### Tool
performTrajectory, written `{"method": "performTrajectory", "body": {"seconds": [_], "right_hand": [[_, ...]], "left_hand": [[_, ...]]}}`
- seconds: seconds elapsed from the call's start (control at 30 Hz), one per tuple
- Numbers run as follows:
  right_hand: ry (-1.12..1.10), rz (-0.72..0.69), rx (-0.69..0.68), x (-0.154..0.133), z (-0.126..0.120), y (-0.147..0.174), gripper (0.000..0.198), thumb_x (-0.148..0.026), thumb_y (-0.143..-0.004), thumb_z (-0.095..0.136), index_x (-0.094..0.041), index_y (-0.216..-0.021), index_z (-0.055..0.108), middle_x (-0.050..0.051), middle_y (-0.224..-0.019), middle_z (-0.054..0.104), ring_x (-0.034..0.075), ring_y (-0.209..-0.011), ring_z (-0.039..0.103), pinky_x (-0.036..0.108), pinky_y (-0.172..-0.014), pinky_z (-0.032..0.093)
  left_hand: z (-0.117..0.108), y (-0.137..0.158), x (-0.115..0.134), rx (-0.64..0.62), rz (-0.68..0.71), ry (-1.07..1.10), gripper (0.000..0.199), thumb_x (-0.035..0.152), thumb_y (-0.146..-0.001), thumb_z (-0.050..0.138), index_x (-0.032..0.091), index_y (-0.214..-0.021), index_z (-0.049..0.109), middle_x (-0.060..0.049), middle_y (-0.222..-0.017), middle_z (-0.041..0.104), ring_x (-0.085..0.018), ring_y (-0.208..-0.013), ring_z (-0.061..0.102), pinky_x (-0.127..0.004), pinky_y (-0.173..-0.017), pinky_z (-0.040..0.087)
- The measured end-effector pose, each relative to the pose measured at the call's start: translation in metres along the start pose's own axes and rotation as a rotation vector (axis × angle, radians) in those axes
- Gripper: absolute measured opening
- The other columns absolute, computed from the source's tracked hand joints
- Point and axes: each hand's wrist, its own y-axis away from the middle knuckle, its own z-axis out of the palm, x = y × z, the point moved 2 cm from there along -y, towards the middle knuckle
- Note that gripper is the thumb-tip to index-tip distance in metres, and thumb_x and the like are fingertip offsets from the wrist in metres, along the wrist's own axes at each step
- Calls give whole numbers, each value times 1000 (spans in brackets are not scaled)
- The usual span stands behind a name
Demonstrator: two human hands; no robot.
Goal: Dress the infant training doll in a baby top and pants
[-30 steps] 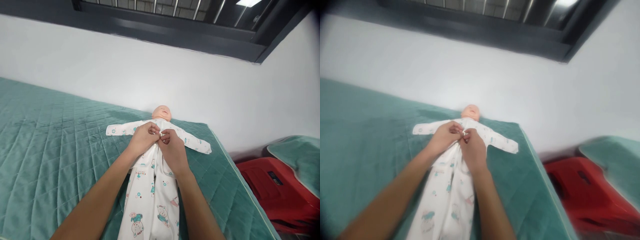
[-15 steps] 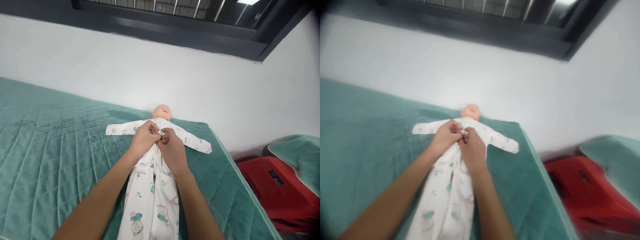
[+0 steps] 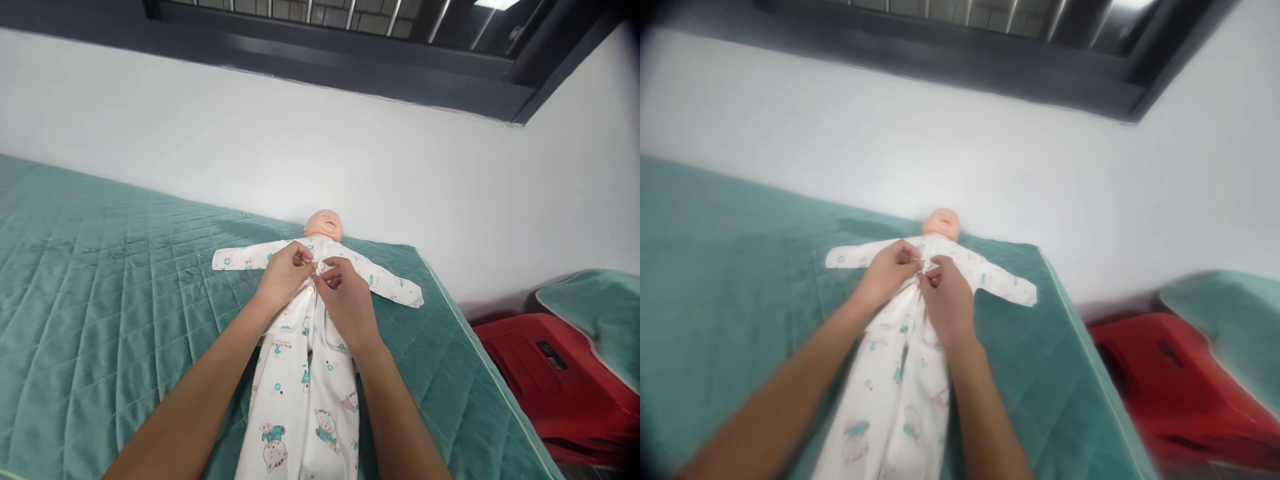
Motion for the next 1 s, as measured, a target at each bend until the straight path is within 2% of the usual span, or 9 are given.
{"method": "performTrajectory", "body": {"seconds": [0.13,0.27,0.33,0.4,0.5,0.63,0.77,0.87,1.0], "right_hand": [[21,-26,-26,0,-5,1,31,-31,-85,58,-27,-116,55,-1,-93,68,16,-83,62,33,-78,44],[104,-78,-54,-6,-15,8,34,-31,-84,60,-27,-117,54,2,-103,65,19,-91,60,32,-75,43],[225,-69,-76,-12,-19,15,24,-33,-83,61,-26,-105,55,4,-100,64,20,-87,59,32,-68,41],[371,-13,-124,-19,-23,23,15,-35,-83,60,-24,-87,52,4,-88,62,20,-74,55,31,-59,35],[459,31,-195,-24,-26,30,23,-36,-86,55,-24,-71,42,1,-70,56,16,-58,45,30,-53,28],[291,8,-252,-18,-29,30,33,-36,-90,48,-23,-62,38,-1,-60,53,15,-55,42,28,-50,27],[120,33,-212,-9,-31,26,26,-37,-86,54,-23,-64,53,-1,-63,60,16,-60,52,28,-52,34],[1,77,-189,-5,-32,25,17,-35,-83,58,-24,-71,62,-1,-69,65,16,-65,57,27,-56,37],[-261,146,-277,-1,-32,22,17,-38,-83,61,-22,-80,66,-2,-66,62,13,-58,52,26,-57,38]], "left_hand": [[-3,1,0,-46,35,68,11,25,-76,63,18,-84,61,0,-82,63,-13,-76,58,-25,-71,43],[-14,4,3,-176,42,175,14,31,-79,64,18,-87,62,1,-78,61,-11,-70,57,-23,-66,44],[-22,6,7,-237,18,148,15,33,-81,63,19,-85,63,2,-71,58,-11,-63,54,-22,-59,41],[-28,8,11,-312,-8,100,18,36,-82,63,19,-84,66,1,-68,57,-11,-61,52,-21,-53,37],[-34,12,17,-448,-2,-1,23,41,-81,65,20,-88,71,0,-70,59,-11,-61,51,-21,-51,35],[-33,14,20,-554,84,-143,20,38,-76,70,21,-85,73,-1,-75,63,-13,-66,52,-22,-55,39],[-33,14,20,-520,105,-183,12,32,-76,68,20,-78,72,-2,-73,66,-14,-66,57,-23,-56,40],[-33,15,22,-512,67,-135,12,31,-76,68,20,-75,72,-1,-68,66,-14,-62,58,-23,-53,41],[-31,18,26,-535,-7,45,13,31,-76,71,19,-78,71,-1,-69,68,-14,-62,62,-24,-58,48]]}}
